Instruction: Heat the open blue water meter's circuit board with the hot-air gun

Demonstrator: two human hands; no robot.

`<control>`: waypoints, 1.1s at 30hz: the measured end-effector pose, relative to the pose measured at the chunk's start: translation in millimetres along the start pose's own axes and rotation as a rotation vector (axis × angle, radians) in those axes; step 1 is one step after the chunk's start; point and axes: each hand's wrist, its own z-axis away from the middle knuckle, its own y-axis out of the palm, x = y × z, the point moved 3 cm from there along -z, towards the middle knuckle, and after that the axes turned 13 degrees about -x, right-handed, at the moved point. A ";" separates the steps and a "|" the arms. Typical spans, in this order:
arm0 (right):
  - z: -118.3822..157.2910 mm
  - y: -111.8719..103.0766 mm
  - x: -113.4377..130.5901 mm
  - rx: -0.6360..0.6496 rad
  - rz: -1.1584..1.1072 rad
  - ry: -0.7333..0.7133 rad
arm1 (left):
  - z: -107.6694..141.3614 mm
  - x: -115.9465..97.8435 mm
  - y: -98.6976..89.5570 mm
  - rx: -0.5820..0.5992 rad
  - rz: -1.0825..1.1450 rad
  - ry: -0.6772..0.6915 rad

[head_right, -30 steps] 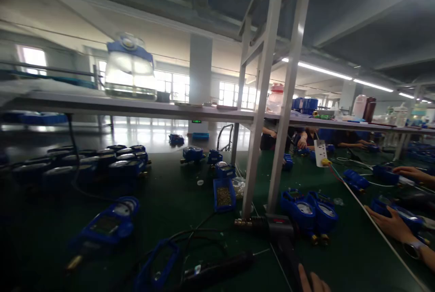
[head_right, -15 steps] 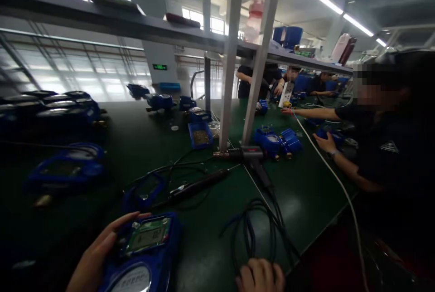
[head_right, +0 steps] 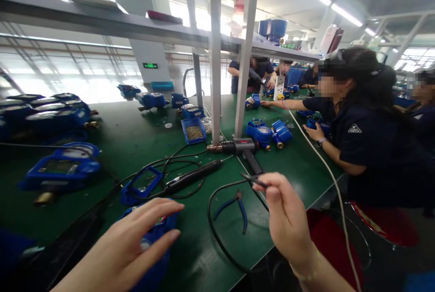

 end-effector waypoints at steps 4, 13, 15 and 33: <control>-90.7 39.9 29.1 0.081 -0.068 -0.068 | -24.4 -68.8 62.2 0.455 -0.082 0.514; -202.4 94.0 44.8 0.139 0.179 -0.262 | -105.7 -75.0 74.0 0.388 -0.027 0.554; -195.3 81.5 28.4 0.162 0.299 -0.369 | -129.0 -63.2 35.8 0.302 0.069 0.433; 76.3 40.9 -22.2 0.594 0.378 -0.842 | -196.6 -9.8 -73.6 -0.443 0.641 -0.301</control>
